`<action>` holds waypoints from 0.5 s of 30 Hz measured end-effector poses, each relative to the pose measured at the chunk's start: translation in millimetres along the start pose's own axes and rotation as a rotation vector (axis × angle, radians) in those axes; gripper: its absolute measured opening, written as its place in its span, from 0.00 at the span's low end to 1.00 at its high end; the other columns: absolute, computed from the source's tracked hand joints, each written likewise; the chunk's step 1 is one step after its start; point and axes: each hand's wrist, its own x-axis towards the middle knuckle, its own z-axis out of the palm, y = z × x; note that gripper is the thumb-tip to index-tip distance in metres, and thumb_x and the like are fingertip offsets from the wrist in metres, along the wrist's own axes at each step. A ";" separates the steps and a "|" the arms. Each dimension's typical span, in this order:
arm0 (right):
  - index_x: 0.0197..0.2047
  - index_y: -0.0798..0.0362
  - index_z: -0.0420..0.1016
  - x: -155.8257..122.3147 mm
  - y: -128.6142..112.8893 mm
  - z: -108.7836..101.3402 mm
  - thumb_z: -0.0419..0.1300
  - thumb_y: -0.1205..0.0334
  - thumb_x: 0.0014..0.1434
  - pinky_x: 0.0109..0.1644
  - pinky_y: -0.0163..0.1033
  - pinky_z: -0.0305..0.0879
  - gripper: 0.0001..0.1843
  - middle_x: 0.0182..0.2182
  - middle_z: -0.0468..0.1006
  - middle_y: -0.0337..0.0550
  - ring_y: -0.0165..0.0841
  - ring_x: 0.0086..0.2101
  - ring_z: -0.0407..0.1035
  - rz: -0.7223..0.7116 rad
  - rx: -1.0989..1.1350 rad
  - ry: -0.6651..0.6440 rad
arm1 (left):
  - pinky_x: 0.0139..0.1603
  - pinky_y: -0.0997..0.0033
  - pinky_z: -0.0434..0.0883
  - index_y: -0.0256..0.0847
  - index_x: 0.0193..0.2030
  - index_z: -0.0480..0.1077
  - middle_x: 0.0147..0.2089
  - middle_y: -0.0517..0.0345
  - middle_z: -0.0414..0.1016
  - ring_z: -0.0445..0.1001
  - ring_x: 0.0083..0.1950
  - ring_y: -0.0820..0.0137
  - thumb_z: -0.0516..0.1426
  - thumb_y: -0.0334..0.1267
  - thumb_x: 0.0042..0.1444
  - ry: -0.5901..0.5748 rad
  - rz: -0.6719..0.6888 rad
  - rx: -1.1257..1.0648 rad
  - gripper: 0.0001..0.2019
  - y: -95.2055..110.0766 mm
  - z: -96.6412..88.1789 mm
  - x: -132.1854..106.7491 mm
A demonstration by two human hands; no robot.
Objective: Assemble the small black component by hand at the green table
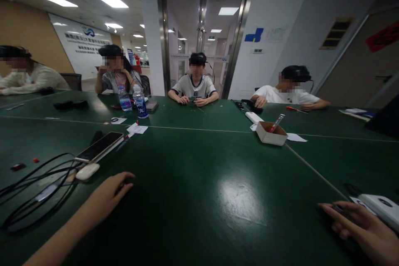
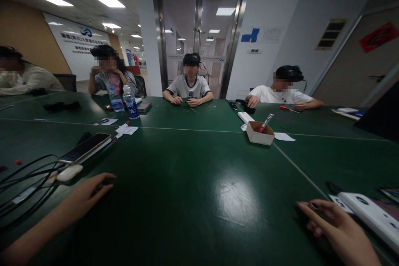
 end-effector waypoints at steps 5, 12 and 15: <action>0.29 0.39 0.78 -6.3 -3.8 0.5 0.71 0.44 0.29 0.25 0.47 0.67 0.20 0.31 0.77 0.59 0.41 0.23 0.68 -0.078 0.049 -0.063 | 0.50 0.60 0.69 0.45 0.50 0.70 0.49 0.52 0.73 0.72 0.50 0.60 0.50 0.45 0.59 -0.106 0.194 -0.059 0.16 76.6 31.0 61.7; 0.37 0.34 0.80 -3.4 6.0 -10.5 0.71 0.43 0.34 0.31 0.49 0.70 0.23 0.48 0.74 0.64 0.43 0.29 0.72 -0.096 0.084 -0.160 | 0.51 0.62 0.67 0.43 0.48 0.72 0.49 0.49 0.75 0.71 0.51 0.59 0.51 0.34 0.58 -0.034 0.307 -0.146 0.13 163.7 81.8 146.6; 0.37 0.33 0.80 -2.6 7.7 -12.4 0.70 0.40 0.35 0.30 0.49 0.70 0.22 0.47 0.74 0.64 0.44 0.28 0.73 -0.118 0.075 -0.174 | 0.50 0.61 0.67 0.43 0.51 0.70 0.50 0.48 0.74 0.72 0.51 0.59 0.53 0.33 0.59 0.009 0.217 -0.277 0.14 181.3 101.2 166.9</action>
